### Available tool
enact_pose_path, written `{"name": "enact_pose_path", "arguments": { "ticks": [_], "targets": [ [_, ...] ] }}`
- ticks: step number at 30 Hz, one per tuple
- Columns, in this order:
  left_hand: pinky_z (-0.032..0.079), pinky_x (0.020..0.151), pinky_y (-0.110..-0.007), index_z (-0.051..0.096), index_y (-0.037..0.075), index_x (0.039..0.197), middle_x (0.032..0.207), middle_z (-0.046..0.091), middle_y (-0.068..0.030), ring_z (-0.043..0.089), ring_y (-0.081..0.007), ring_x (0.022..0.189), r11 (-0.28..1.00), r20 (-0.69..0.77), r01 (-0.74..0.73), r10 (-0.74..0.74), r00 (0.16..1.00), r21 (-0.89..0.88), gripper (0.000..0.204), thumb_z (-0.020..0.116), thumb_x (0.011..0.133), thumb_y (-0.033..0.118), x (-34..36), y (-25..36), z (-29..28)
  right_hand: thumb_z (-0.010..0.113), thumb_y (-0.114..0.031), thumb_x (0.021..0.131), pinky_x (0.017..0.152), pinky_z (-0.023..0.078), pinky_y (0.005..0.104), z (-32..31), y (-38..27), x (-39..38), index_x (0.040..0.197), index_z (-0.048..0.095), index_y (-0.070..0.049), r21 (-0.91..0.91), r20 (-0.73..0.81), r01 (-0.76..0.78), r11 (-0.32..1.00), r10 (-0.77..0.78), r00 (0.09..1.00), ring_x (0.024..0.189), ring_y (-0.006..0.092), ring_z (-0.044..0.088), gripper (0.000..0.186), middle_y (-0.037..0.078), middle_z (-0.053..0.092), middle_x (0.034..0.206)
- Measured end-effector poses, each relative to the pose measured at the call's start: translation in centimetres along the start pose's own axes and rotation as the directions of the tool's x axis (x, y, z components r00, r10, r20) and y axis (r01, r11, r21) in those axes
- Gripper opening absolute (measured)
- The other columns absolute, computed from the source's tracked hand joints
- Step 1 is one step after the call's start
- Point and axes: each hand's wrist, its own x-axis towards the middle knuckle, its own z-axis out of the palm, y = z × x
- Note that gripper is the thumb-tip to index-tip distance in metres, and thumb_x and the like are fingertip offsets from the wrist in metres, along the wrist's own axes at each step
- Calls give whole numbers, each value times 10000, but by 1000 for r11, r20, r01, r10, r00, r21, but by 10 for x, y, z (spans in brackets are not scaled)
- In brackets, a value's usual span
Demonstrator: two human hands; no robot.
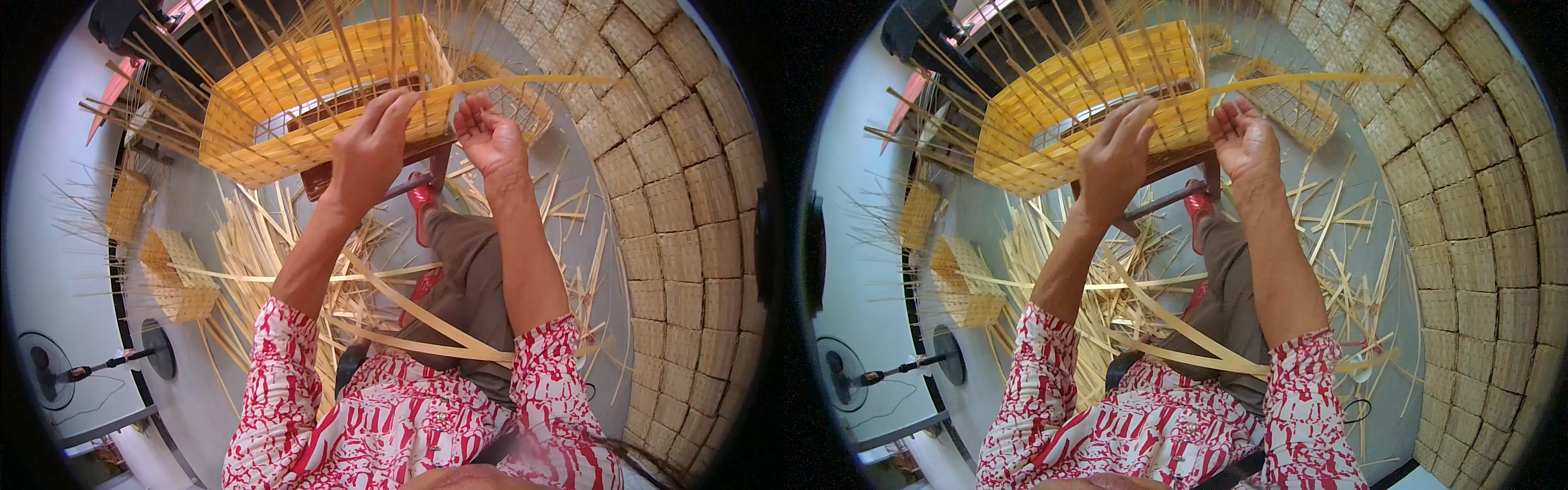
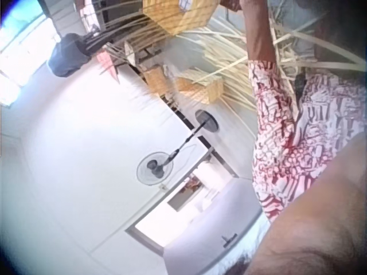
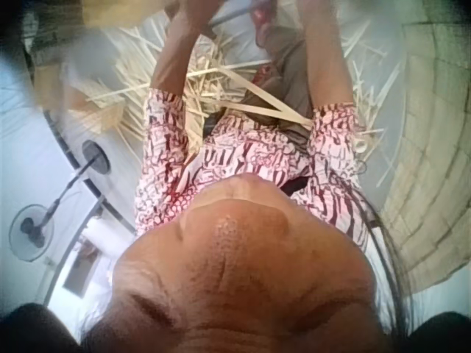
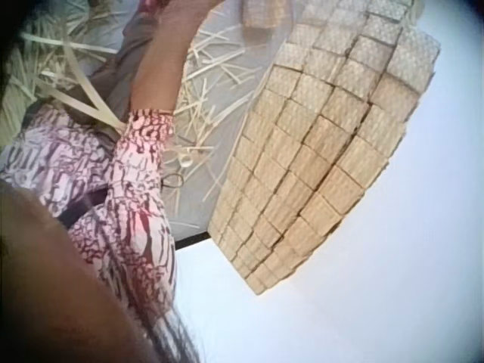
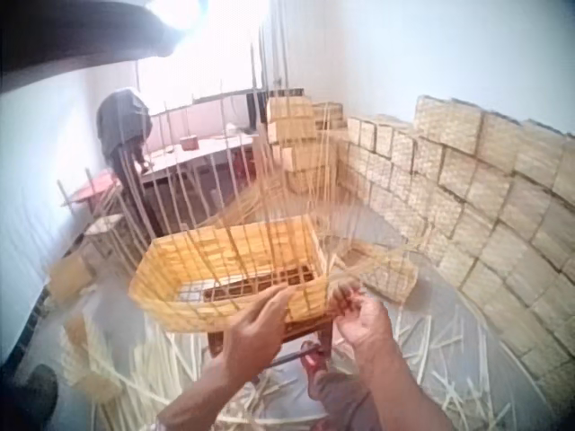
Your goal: The person weaves a basket by hand, interlacing thin bamboo strips through a pre-formed frame. They repeatedly pull, bend, and tuck the strips to build up the basket walls.
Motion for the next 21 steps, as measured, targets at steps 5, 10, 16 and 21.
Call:
{"name": "enact_pose_path", "arguments": {
  "ticks": [5, 10, 16, 21],
  "targets": [
    [555, 670, -381, 697, 96, 1045, 954, 684, -101, 679, -307, 799, 979, 132, 126, -147, 980, 159, 195, 731, 858, 137, 17, -3, 21, 451, -75, 994, 874, 565, 472, 7, -17, 1, 1178, 561, -81, 198, 100, 60, 978, -81, 992, 967, 276, 656, 214, 159, 666, 1084],
    [518, 612, -355, 707, 91, 911, 830, 647, -79, 652, -268, 699, 993, 84, 115, -111, 990, -36, 97, 744, 844, 152, 15, -13, 17, 560, -149, 989, 713, 535, 385, -2, -18, 4, 1022, 648, -47, 225, 167, -137, 965, 101, 981, 656, 216, 600, 140, 67, 654, 793],
    [494, 612, -299, 691, 36, 929, 804, 631, -84, 645, -191, 697, 952, 196, 235, -197, 961, -196, 95, 737, 862, 85, 25, -17, 7, 683, -159, 950, 707, 533, 268, 31, -19, 5, 1160, 655, -18, -347, 535, 163, 924, 53, 843, 813, 163, 658, 254, 85, 699, 895],
    [498, 657, -302, 683, 25, 968, 841, 627, -95, 637, -190, 759, 910, 267, 295, -219, 938, -291, 117, 726, 871, 74, 26, -17, 2, 668, -135, 963, 897, 517, 230, 59, -2, -28, 1380, 534, -1, -469, 740, 603, 646, -86, 668, 1054, 113, 616, 458, 85, 626, 1197]
  ]
}}
